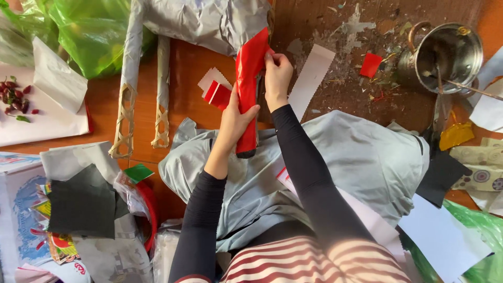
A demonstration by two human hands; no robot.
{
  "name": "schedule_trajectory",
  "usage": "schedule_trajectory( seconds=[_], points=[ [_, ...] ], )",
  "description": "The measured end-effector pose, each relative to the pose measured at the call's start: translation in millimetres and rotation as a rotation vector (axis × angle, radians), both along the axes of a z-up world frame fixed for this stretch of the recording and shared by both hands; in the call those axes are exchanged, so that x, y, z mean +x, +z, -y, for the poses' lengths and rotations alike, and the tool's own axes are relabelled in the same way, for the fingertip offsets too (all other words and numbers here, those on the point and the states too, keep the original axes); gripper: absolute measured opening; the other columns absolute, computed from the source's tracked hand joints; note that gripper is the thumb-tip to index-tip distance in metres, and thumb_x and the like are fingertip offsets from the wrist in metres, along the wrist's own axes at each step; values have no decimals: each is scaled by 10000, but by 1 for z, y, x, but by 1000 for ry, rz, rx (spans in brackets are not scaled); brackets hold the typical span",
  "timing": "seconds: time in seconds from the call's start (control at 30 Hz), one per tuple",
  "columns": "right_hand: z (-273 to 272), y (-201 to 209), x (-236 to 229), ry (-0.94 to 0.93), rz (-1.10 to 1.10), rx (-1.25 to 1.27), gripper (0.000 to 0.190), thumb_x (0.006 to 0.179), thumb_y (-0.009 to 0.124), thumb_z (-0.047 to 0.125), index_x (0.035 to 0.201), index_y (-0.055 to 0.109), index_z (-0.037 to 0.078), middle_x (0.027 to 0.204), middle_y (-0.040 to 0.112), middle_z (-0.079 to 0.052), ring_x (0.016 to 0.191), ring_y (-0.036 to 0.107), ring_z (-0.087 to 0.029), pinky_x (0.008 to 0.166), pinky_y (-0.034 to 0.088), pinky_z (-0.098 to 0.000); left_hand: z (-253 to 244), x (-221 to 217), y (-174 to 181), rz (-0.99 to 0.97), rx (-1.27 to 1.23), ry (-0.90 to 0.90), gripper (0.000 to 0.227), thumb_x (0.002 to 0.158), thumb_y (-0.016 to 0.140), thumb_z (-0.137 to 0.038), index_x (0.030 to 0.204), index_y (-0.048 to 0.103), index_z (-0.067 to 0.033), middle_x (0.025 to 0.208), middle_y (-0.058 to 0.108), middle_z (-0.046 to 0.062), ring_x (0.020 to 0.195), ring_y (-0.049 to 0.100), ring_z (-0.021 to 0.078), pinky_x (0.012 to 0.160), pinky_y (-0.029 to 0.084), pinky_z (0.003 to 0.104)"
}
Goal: Wrapping colored paper strips around a bamboo frame to create a decorative giraffe figure.
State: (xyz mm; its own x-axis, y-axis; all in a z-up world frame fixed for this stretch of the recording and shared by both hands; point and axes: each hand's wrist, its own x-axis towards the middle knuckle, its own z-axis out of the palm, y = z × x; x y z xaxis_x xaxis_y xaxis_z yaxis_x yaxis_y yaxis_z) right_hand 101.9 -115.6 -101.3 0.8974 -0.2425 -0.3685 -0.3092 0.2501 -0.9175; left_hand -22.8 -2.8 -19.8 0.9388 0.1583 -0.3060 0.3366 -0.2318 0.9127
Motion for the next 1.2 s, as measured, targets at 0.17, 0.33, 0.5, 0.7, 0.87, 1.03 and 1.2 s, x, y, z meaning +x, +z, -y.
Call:
schedule_trajectory(
  seconds=[0.17, 0.33, 0.5, 0.7, 0.87, 1.03, 1.2],
  points=[
    [-1, 23, -3, -39, 281, -475, 193, 924, 722, 111, 1010, 635, -38, 948, 656, -111, 837, 629, -227, 778, 529, -364, -1, 2, -2, 5, 86, -16, 900, 864, 791, -224, 1597, 288, -78, 1192, 732, 209, 1069, 740, 285, 896, 570, 373],
    [-3, 31, -9, 11, 441, -782, 125, 946, 668, 79, 1011, 727, -9, 1031, 636, -138, 919, 655, -292, 818, 541, -381, 1, 0, 4, -67, 75, -2, 911, 858, 775, -242, 1605, 275, -91, 1163, 739, 204, 1045, 747, 282, 883, 574, 374],
    [-14, 60, -15, 111, 462, -801, 324, 992, 699, 213, 1173, 692, -55, 1016, 642, -175, 898, 669, -334, 792, 548, -409, -1, 3, 15, -31, -12, -8, 917, 841, 771, -232, 1601, 278, -89, 1205, 732, 197, 1077, 745, 286, 887, 575, 373],
    [-12, 61, -18, 182, 380, -857, 622, 982, 733, 295, 1431, 486, -59, 1186, 695, -262, 1073, 713, -351, 910, 575, -414, -1, 7, 2, -78, 24, -31, 921, 843, 746, -225, 1606, 251, -86, 1206, 725, 222, 1065, 749, 302, 881, 589, 383],
    [-26, 71, -28, 201, 229, -875, 835, 941, 748, 329, 1567, 312, -8, 1162, 720, -250, 1061, 710, -359, 915, 574, -427, 4, 6, 1, -42, 33, -28, 916, 868, 754, -247, 1607, 240, -79, 1209, 718, 247, 1067, 745, 335, 877, 586, 397],
    [-30, 65, -24, 112, 301, -964, 799, 923, 764, 328, 1523, 362, -13, 1120, 751, -197, 1050, 729, -315, 953, 479, -502, 4, 8, -14, 0, 159, -70, 962, 849, 762, -246, 1614, 207, -63, 1129, 728, 271, 1026, 738, 384, 859, 578, 424],
    [-23, 63, -16, 108, 205, -823, 758, 849, 809, 335, 1435, 454, 13, 986, 780, -143, 931, 734, -303, 944, 474, -495, 8, 10, -1, -87, 99, -50, 972, 864, 763, -305, 1596, 185, -34, 1075, 738, 264, 949, 767, 362, 803, 604, 427]
  ],
)
